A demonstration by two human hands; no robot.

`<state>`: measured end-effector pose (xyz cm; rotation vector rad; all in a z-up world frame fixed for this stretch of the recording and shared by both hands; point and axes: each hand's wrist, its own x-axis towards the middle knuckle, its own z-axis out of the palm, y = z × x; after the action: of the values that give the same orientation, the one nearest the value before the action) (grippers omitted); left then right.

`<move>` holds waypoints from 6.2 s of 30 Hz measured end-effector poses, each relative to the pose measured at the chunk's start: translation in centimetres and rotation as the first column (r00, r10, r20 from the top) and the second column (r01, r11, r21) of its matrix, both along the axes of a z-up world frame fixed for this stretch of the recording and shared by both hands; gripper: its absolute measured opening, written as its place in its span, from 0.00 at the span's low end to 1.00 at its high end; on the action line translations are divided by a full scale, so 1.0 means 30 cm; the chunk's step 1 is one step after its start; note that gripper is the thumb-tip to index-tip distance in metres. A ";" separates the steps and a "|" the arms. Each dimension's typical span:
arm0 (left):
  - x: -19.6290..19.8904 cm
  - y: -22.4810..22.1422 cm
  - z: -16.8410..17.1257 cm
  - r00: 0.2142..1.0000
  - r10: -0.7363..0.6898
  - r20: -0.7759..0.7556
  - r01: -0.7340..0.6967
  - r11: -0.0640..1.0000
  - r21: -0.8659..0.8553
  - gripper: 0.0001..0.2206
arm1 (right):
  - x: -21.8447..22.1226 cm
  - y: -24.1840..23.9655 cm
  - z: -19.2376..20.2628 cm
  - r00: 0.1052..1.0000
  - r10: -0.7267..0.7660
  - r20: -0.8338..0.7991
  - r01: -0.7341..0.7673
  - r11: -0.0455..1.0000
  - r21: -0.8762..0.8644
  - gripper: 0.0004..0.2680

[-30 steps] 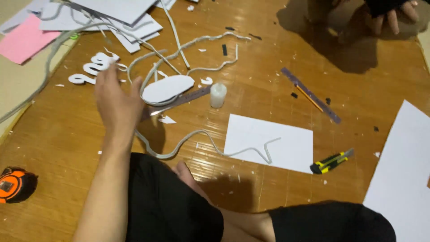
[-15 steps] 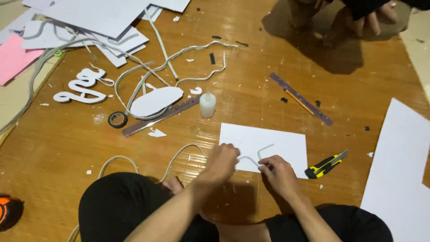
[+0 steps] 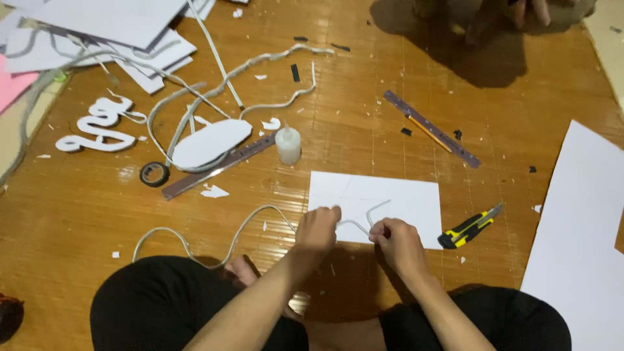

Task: Finishing the assembly of a star-shaped craft by gluing a white cord along its edges.

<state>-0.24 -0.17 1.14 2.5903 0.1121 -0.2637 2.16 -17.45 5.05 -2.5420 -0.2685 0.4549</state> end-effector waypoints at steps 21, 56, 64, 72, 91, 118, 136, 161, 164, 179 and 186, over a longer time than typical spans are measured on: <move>-0.003 0.025 0.049 0.982 0.074 -0.172 -0.083 0.995 -0.049 0.03 | 0.002 -0.023 -0.019 0.989 -0.134 -0.054 0.137 0.989 0.053 0.06; 0.007 0.032 0.023 0.989 0.027 -0.143 -0.023 0.999 0.030 0.03 | -0.009 -0.013 0.010 0.990 -0.107 -0.086 0.111 0.993 0.036 0.06; -0.001 0.009 0.063 0.999 -0.031 -0.031 0.027 0.993 -0.111 0.05 | 0.017 -0.050 -0.062 0.994 -0.112 0.003 0.109 0.976 0.189 0.08; 0.030 -0.002 0.021 0.999 -0.035 -0.014 0.033 0.991 -0.128 0.05 | 0.020 -0.017 -0.039 0.992 -0.103 -0.067 0.110 0.987 0.118 0.09; 0.067 -0.019 -0.023 0.998 -0.038 -0.052 0.035 0.998 -0.058 0.04 | 0.009 0.067 -0.121 0.860 0.246 0.446 -0.221 0.969 -0.108 0.02; 0.045 -0.013 0.003 0.998 0.006 -0.056 -0.010 0.997 -0.083 0.04 | -0.021 -0.025 -0.114 0.971 0.056 0.231 -0.041 0.997 -0.069 0.01; 0.085 -0.018 0.081 0.986 0.067 -0.153 -0.092 0.982 -0.164 0.06 | 0.090 0.055 -0.070 0.949 -0.279 -0.148 0.281 0.960 -0.005 0.04; 0.027 0.056 0.042 0.977 -0.016 -0.215 0.038 0.994 0.099 0.05 | 0.003 0.004 -0.033 1.000 -0.006 -0.011 0.006 1.000 0.006 0.04; 0.039 0.062 0.006 0.971 0.008 -0.237 0.010 0.997 0.076 0.06 | 0.015 0.007 -0.050 0.999 -0.026 -0.033 0.026 1.000 -0.006 0.02; -0.004 0.031 0.054 0.995 -0.045 -0.094 0.056 0.991 0.121 0.05 | -0.016 0.006 -0.066 1.000 0.014 0.013 -0.012 0.990 -0.139 0.04; 0.008 0.051 0.057 0.991 -0.121 -0.058 0.131 0.963 0.234 0.06 | -0.047 0.019 -0.039 0.998 -0.014 0.061 0.019 0.997 -0.077 0.06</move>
<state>0.00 1.35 2.84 2.8351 -0.0076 -0.3733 0.76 -16.88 3.87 -2.6348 -0.2565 0.3897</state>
